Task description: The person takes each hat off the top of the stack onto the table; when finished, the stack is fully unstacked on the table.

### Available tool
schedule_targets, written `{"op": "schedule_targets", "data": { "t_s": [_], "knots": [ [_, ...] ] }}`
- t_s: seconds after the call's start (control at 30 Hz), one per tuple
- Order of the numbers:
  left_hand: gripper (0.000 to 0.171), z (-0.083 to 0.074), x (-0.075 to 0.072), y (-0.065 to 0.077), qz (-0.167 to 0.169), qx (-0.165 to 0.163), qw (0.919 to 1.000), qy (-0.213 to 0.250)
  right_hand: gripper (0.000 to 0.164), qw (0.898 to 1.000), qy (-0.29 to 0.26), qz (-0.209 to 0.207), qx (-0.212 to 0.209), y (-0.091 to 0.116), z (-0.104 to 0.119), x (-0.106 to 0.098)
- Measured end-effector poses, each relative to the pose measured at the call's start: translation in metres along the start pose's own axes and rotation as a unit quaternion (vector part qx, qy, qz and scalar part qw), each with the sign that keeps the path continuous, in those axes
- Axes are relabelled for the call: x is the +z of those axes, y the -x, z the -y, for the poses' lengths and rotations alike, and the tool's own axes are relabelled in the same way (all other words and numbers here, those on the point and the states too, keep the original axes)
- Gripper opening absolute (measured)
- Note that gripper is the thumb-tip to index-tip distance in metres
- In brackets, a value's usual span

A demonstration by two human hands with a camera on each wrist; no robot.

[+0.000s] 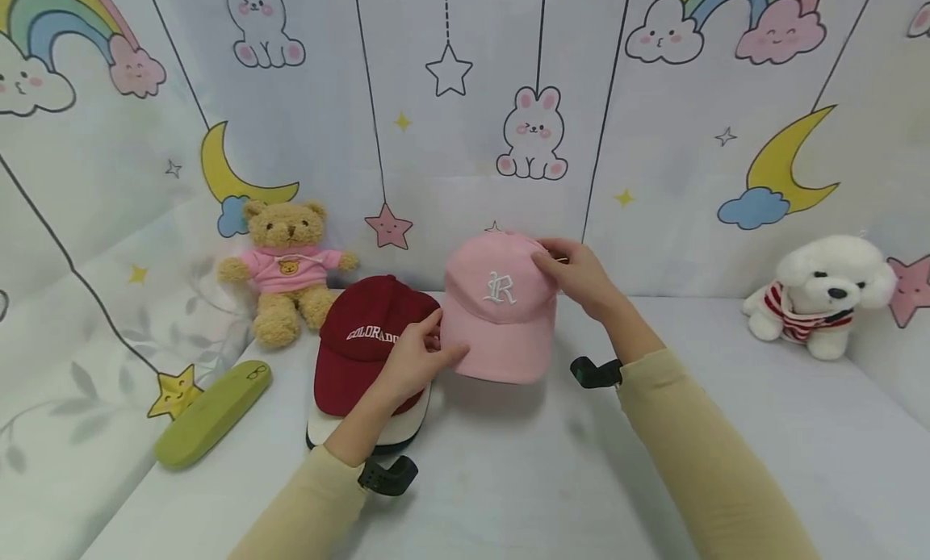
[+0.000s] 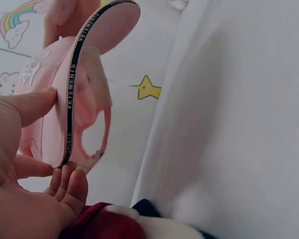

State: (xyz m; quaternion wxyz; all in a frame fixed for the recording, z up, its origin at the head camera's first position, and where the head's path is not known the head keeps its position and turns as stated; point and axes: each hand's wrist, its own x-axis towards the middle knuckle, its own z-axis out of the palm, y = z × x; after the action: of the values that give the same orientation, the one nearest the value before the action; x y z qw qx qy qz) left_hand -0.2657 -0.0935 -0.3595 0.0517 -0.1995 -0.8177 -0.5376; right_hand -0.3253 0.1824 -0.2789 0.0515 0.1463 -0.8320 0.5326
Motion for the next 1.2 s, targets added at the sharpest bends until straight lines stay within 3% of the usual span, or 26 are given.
{"op": "schedule_targets", "data": {
  "t_s": [0.53, 0.97, 1.2],
  "knots": [
    [0.065, 0.017, 0.028, 0.004, 0.009, -0.043, 0.9987, -0.026, 0.052, 0.998, 0.015, 0.013, 0.052, 0.004, -0.045, 0.002],
    [0.049, 0.010, 0.035, 0.010, 0.052, -0.087, 0.9927, -0.066, 0.049, 0.997, 0.020, 0.020, 0.068, 0.008, -0.068, 0.006],
    [0.054, 0.014, 0.035, 0.012, 0.066, -0.063, 0.9894, -0.114, 0.047, 0.997, 0.013, 0.027, 0.076, 0.011, -0.071, 0.013]
  ]
}}
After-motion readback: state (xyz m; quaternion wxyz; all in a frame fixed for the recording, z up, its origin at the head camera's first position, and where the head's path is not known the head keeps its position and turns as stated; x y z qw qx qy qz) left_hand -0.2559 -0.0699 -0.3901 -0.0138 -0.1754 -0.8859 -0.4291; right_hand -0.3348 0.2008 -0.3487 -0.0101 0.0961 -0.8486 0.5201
